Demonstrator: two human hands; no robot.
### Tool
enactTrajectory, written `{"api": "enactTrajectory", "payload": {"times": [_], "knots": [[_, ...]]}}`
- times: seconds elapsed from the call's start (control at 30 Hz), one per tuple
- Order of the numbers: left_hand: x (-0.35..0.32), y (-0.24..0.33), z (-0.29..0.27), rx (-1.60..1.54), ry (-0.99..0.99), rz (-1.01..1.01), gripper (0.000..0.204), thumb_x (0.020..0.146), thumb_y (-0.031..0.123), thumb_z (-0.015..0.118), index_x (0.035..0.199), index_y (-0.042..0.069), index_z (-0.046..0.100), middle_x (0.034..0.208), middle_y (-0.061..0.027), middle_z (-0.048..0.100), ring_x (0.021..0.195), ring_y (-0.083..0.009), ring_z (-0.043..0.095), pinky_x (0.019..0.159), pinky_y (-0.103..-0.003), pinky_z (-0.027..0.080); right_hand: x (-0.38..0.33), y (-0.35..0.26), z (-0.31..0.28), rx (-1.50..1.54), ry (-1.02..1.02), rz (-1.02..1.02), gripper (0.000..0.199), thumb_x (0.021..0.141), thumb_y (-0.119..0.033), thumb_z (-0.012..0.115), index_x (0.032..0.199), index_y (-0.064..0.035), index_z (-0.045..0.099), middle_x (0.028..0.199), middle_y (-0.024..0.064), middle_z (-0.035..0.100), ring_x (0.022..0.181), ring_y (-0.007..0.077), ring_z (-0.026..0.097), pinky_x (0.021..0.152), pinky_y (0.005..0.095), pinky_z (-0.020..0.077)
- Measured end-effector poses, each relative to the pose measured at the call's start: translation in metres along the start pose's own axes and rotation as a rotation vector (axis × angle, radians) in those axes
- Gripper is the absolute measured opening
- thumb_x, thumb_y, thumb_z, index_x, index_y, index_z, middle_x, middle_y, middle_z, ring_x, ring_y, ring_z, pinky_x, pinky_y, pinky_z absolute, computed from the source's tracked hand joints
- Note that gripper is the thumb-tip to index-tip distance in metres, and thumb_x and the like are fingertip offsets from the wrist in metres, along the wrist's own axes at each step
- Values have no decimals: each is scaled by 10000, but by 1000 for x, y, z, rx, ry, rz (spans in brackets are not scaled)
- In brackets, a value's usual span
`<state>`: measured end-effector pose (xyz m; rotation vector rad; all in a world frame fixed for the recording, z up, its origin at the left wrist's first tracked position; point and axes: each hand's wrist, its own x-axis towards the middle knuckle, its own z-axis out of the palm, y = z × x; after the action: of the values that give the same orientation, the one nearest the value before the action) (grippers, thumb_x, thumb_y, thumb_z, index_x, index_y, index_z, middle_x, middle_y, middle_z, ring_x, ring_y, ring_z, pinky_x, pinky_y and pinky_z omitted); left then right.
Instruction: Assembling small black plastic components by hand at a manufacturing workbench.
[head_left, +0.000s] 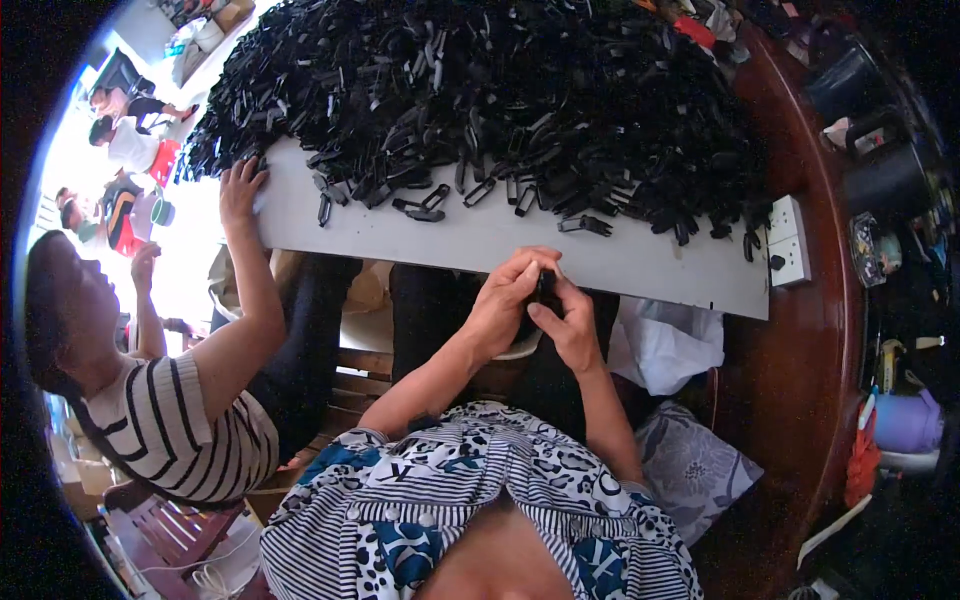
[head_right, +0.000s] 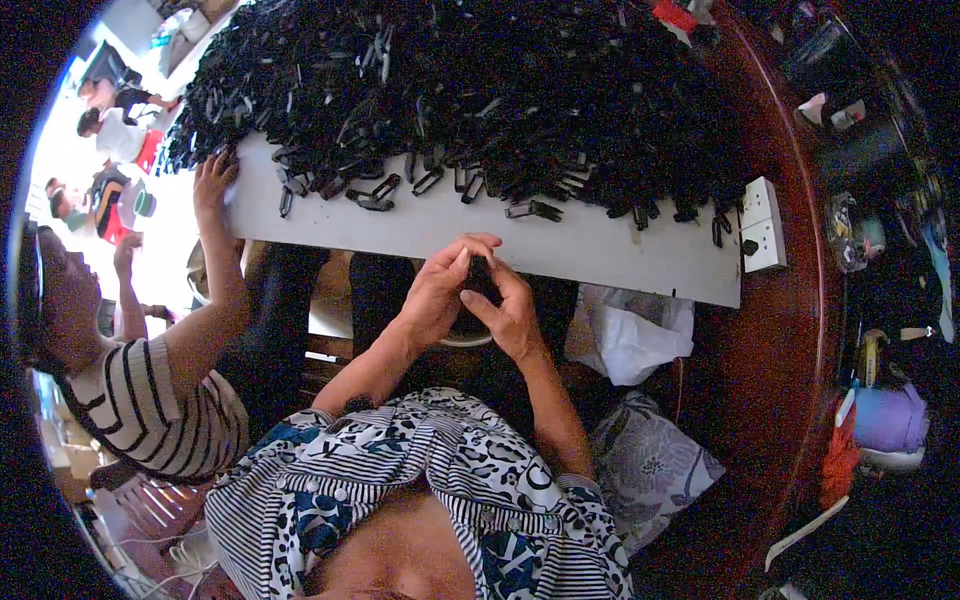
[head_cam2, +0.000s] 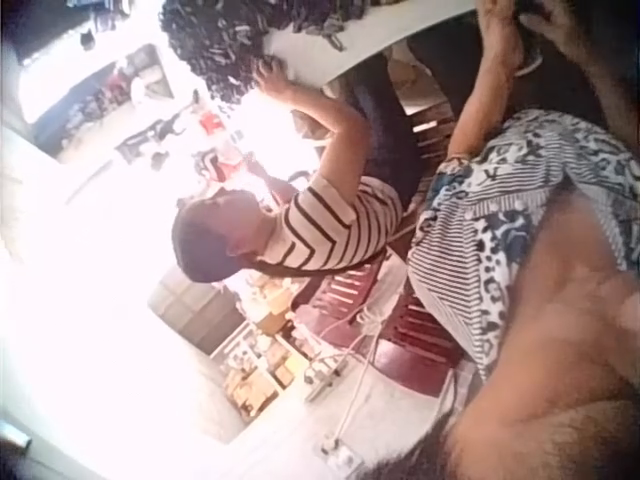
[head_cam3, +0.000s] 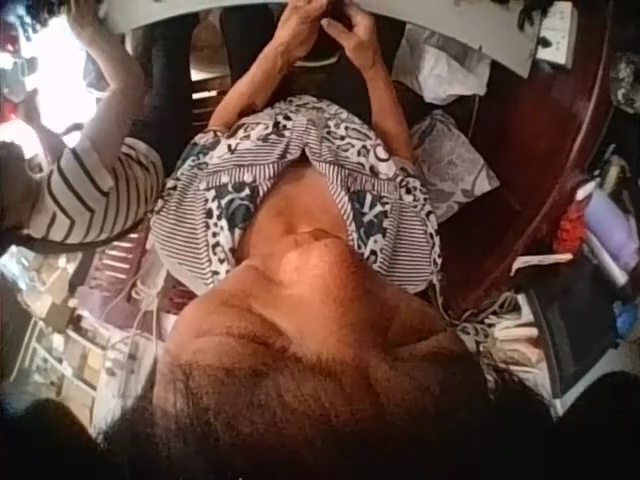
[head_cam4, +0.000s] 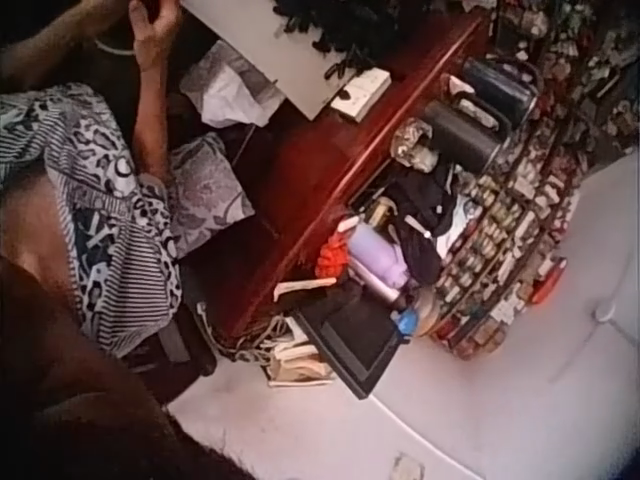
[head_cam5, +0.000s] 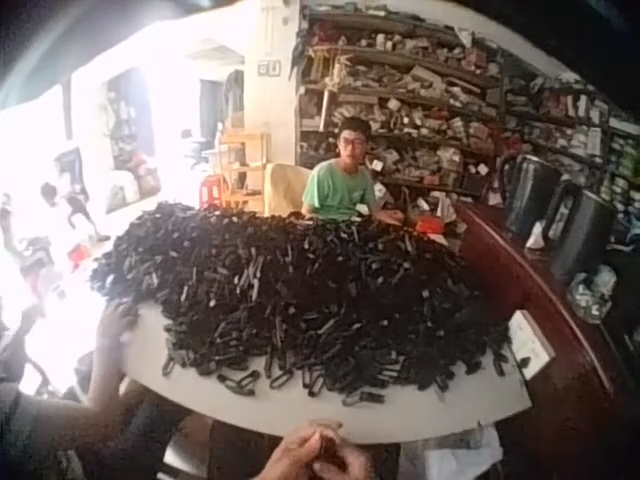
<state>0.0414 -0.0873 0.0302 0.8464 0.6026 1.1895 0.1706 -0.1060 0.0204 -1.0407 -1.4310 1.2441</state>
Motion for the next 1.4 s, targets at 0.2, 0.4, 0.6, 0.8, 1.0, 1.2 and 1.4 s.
{"api": "enactTrajectory", "payload": {"times": [0.2,0.4,0.6,0.8,1.0,1.2,1.4], "knots": [[-6,9,-3,697,-18,127,97,820,59,569,884,-10,590,772,-71,536,749,-146,517,671,-260,412,-3,-5,-11,-269,-3,-90,255,727,-135,674,942,-9,621,849,137,638,756,248,638,676,320,477],[-6,-11,-20,653,-44,82,65,822,33,567,858,-18,588,737,-67,551,682,-139,497,638,-257,400,-16,28,1,-545,182,-216,218,704,-190,705,757,-26,571,690,118,549,616,313,570,523,373,437],[-11,-25,-28,559,93,25,115,870,85,538,846,-18,584,708,-33,522,697,-85,458,638,-240,392,-15,28,6,-614,172,-269,265,701,-220,711,697,-35,523,658,128,509,587,322,543,502,396,417],[-14,-16,-33,873,161,10,158,872,145,558,860,7,633,690,-81,589,584,-142,525,556,-296,427,10,-13,-23,-774,15,-73,234,680,-240,739,807,-69,641,747,105,616,634,270,597,565,373,453],[-17,-6,-22,1391,-10,65,193,817,155,621,979,59,662,820,-140,621,728,-330,607,648,-380,481,62,11,-54,-1117,254,-296,395,686,-79,704,1062,-139,597,809,64,507,696,273,579,560,385,452],[4,1,-11,1283,69,260,143,772,82,624,913,80,647,781,-114,581,681,-317,584,598,-401,459,61,25,-62,-1009,319,-403,300,648,-62,738,924,-96,624,811,63,506,672,226,561,543,337,437],[67,-19,13,1451,2,523,252,732,100,650,981,95,612,824,-109,506,776,-299,538,616,-389,445,46,30,-88,-127,493,-91,66,845,-78,576,890,-30,575,768,8,534,523,52,430,443,187,327]]}}
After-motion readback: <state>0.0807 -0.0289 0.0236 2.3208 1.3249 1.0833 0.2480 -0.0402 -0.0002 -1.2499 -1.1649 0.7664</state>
